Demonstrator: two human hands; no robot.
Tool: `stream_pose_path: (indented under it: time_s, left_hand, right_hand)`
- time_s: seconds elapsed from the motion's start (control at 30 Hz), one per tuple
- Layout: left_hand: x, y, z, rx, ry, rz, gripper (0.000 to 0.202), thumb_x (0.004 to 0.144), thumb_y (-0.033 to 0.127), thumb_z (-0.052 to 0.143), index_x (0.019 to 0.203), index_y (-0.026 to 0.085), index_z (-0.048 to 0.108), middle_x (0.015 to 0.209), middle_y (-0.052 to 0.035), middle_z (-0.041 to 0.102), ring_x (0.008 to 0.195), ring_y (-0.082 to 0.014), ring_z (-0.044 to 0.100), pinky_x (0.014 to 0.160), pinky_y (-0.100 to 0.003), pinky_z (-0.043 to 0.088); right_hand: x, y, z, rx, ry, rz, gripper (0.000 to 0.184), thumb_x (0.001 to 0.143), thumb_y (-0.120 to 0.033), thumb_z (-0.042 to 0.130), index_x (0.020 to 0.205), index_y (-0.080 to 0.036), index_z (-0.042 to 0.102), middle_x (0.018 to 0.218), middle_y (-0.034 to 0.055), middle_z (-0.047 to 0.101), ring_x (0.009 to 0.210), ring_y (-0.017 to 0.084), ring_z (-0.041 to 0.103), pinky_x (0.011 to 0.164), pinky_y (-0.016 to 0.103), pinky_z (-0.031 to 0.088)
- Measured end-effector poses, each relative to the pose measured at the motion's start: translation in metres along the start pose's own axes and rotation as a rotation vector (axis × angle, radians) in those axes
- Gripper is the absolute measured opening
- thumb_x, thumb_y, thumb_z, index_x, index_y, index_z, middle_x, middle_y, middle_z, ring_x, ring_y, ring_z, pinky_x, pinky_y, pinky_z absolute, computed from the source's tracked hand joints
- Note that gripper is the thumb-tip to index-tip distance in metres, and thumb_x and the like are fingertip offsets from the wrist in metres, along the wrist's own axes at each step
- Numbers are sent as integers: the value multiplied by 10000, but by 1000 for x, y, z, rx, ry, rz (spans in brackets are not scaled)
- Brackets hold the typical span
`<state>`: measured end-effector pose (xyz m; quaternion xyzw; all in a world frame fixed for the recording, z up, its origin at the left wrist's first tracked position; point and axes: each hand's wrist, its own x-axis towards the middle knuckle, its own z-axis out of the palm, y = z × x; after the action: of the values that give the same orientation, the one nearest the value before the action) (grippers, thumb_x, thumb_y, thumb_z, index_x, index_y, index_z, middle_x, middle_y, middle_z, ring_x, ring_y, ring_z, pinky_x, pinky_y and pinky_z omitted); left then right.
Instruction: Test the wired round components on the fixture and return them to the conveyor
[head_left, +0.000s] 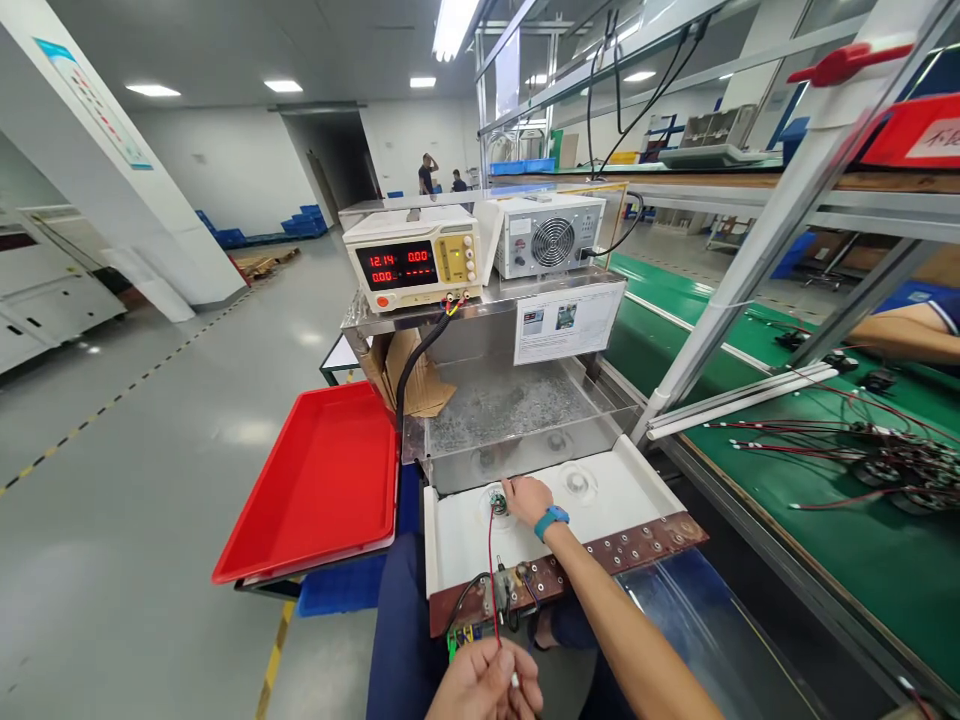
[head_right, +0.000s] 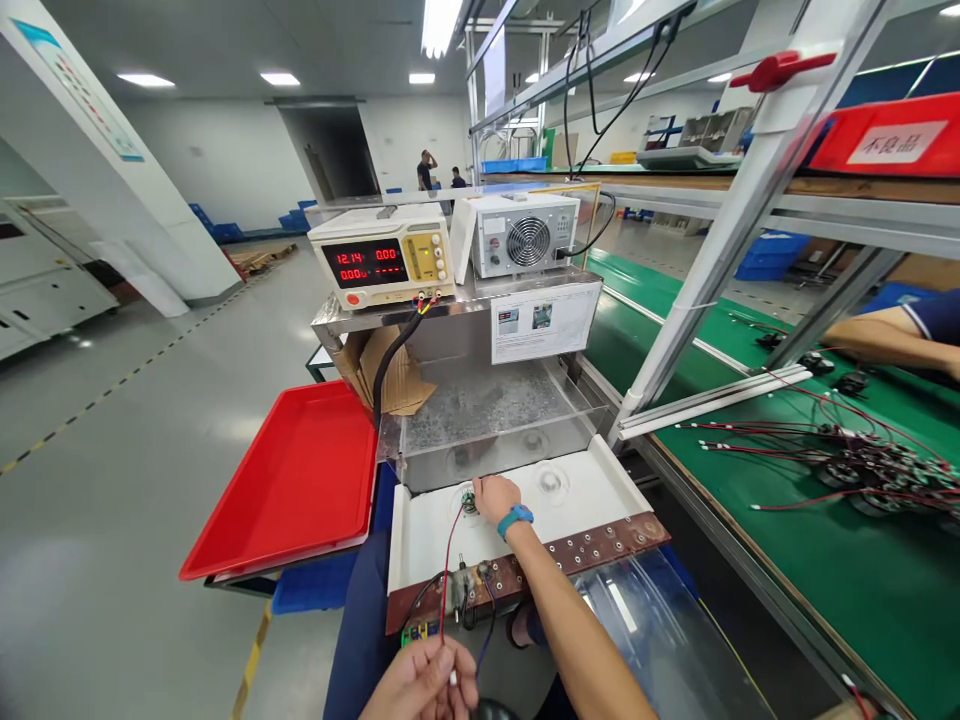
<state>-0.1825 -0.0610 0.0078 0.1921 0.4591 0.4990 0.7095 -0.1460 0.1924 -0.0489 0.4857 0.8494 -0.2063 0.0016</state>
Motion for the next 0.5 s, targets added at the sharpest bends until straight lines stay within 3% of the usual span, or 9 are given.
stream_pose_path:
  time_s: [0.07,0.17,0.33,0.5]
  left_hand:
    - [7,16,2,56,55,76,527,707,636,695,855,130,686,734,-50,655,560,-103,560,533,-224,369]
    - [28,40,2,231,169,190,546,739,636,654,897,116,701,675,-16,605,589,-102,521,588,-233,390]
    - [71,64,-1,466,302,269,556,699,645,648,878,122,703,632,10,564,596,-118,483,602,-241,380]
    - [101,58,-12,747,387,395,342,764,475,580,735,151,684,686,-18,642,684,-156,531,677,-260,404]
  right_hand:
    - [-5,9,3,47,-22,-147,341,939,-311,435,1181,-162,623,1048,115,707,969,225,650,799,282,418]
    - [-8,12,9,67,-61,-315,508,829,-302,609,1315,-196,505,1219,99,621,1017,214,617,815,268,406]
    - [-4,7,12,-10,-69,-330,322,850,-351,609,1130,-193,596,1148,92,617,994,214,612,801,275,403]
    - [1,8,15,-33,-69,-305,286,852,-347,592,1084,-182,619,1122,106,632,982,220,617,782,281,412]
